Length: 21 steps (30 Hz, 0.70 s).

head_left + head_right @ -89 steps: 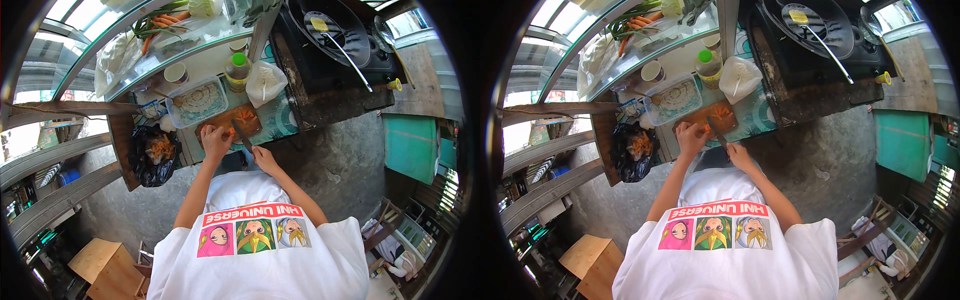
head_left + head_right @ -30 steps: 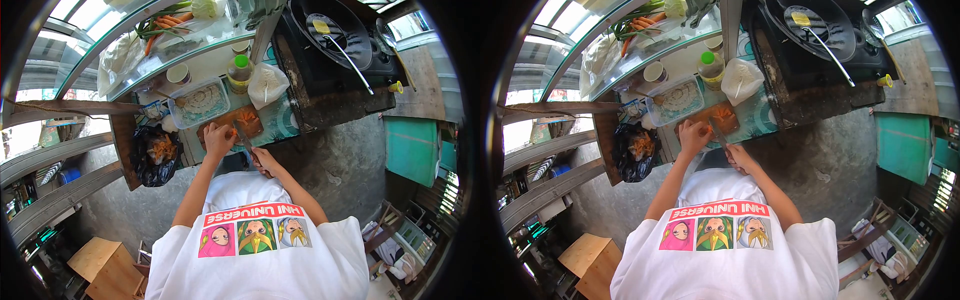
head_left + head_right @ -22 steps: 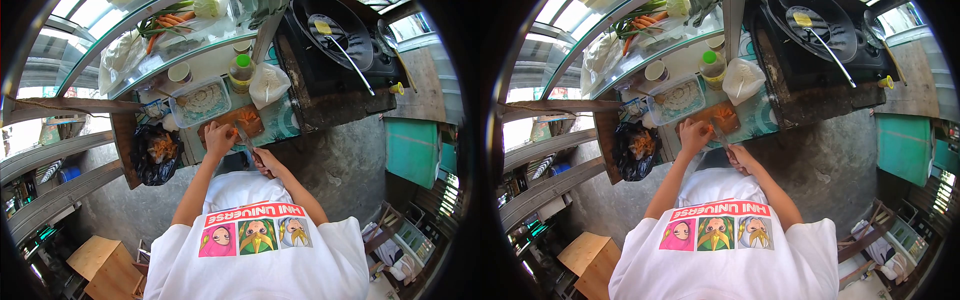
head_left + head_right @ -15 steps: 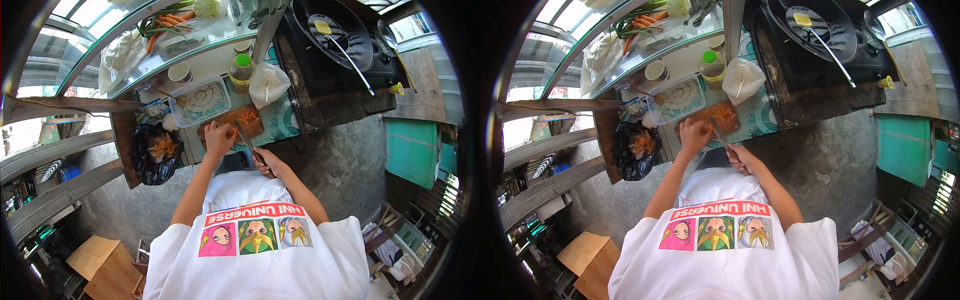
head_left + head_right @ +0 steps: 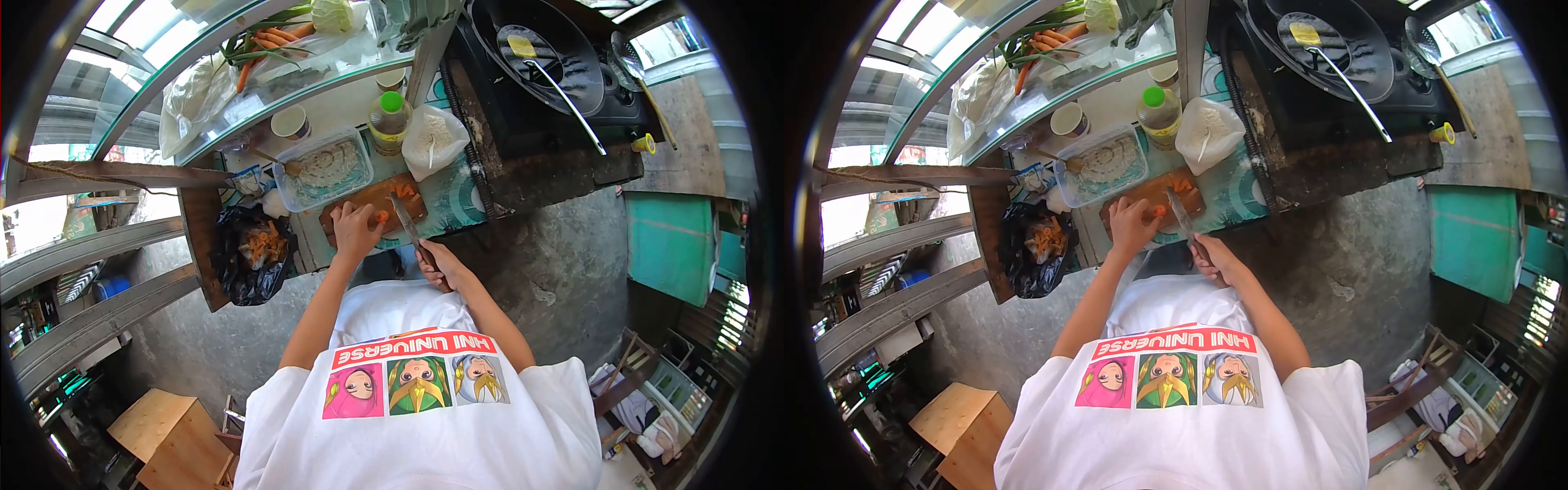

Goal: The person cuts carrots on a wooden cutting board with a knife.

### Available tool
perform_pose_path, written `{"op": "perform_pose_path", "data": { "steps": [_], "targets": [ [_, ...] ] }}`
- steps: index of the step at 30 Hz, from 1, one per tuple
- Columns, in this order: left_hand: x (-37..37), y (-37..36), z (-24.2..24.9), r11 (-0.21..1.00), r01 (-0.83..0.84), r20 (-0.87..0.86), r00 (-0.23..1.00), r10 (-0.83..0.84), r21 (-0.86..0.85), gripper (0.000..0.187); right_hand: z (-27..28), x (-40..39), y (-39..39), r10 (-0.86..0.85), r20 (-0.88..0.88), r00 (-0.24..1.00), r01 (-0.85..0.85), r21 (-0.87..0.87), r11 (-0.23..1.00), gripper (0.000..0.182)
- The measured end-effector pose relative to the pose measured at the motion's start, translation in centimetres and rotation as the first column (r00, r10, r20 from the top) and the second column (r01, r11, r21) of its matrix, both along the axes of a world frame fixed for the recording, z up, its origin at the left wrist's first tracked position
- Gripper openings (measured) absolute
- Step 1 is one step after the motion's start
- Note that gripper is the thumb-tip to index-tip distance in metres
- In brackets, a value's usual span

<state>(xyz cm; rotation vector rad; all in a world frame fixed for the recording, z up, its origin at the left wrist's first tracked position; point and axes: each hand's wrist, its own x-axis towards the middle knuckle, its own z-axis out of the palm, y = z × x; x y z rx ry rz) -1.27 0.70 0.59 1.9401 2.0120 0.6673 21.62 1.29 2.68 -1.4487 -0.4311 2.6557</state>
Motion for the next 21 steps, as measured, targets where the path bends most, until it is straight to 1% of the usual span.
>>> {"op": "perform_pose_path", "data": {
  "steps": [2, 4, 7, 9, 10, 12, 13, 14, 15, 16, 17, 18, 19, 20, 21],
  "targets": [
    [0.1, -0.1, -0.2, 1.000, -0.004, -0.008, 1.000, 0.004, -0.004, 0.023, 0.5, 0.6, 0.0, 0.014, -0.009, 1.000, -0.014, 0.010, 1.000, 0.041],
    [0.2, -0.2, 0.2, 1.000, -0.015, -0.018, 1.000, 0.014, -0.005, 0.024, 1.1, 1.1, 0.1, 0.063, -0.037, 0.997, -0.062, 0.020, 0.998, 0.042],
    [1.1, -0.3, 0.8, 0.998, -0.055, 0.018, 0.998, 0.055, -0.006, 0.023, 2.1, 1.6, 0.4, 0.114, -0.062, 0.992, -0.110, 0.060, 0.992, 0.043],
    [1.2, -0.5, 1.2, 0.994, -0.056, 0.055, 0.997, 0.051, 0.096, 0.025, 2.7, 1.1, 0.6, 0.136, -0.059, 0.989, -0.131, 0.074, 0.989, 0.043],
    [1.0, -0.8, 1.0, 0.993, -0.065, 0.051, 0.997, 0.060, 0.097, 0.025, 3.0, 0.8, 0.7, 0.148, -0.052, 0.988, -0.143, 0.086, 0.986, 0.043],
    [0.8, -1.7, 0.2, 0.982, -0.173, 0.207, 0.966, 0.153, 0.081, 0.021, 3.9, -0.3, 1.0, 0.163, -0.052, 0.985, -0.157, 0.111, 0.981, 0.042],
    [0.8, -2.4, 0.0, 0.980, -0.179, 0.205, 0.966, 0.159, 0.083, 0.021, 4.2, -1.0, 1.2, 0.170, -0.049, 0.984, -0.162, 0.136, 0.977, 0.042],
    [0.8, -3.2, -0.1, 0.946, -0.322, 0.557, 0.778, 0.292, -0.046, 0.021, 4.5, -1.8, 1.3, 0.175, -0.051, 0.983, -0.166, 0.138, 0.976, 0.042],
    [0.8, -3.6, 0.5, 0.893, -0.395, 0.801, 0.452, 0.394, -0.216, 0.022, 4.7, -2.5, 1.5, 0.188, -0.055, 0.981, -0.178, 0.152, 0.972, 0.042],
    [0.3, -3.9, 1.1, 0.891, -0.399, 0.800, 0.452, 0.396, -0.216, 0.022, 4.8, -3.1, 1.5, 0.203, -0.058, 0.978, -0.191, 0.165, 0.968, 0.042],
    [-0.6, -4.4, 1.9, 0.833, -0.380, 0.862, 0.151, 0.485, -0.402, 0.024, 4.8, -3.6, 1.6, 0.208, -0.060, 0.976, -0.195, 0.165, 0.967, 0.042],
    [-1.2, -4.5, 3.2, 0.767, -0.301, 0.823, -0.160, 0.545, -0.567, 0.027, 4.7, -4.1, 1.7, 0.244, -0.061, 0.968, -0.228, 0.195, 0.954, 0.042],
    [-1.3, -4.6, 4.3, 0.765, -0.307, 0.823, -0.161, 0.545, -0.567, 0.027, 4.6, -4.5, 1.7, 0.281, -0.061, 0.958, -0.261, 0.224, 0.939, 0.042],
    [-1.4, -4.6, 5.4, 0.756, -0.303, 0.814, -0.244, 0.527, -0.580, 0.025, 4.7, -4.9, 1.6, 0.287, -0.064, 0.956, -0.267, 0.225, 0.937, 0.042],
    [-1.5, -4.8, 6.0, 0.749, -0.297, 0.800, -0.327, 0.504, -0.593, 0.023, 4.8, -5.2, 1.6, 0.308, -0.049, 0.950, -0.286, 0.262, 0.922, 0.042]
  ]
}}
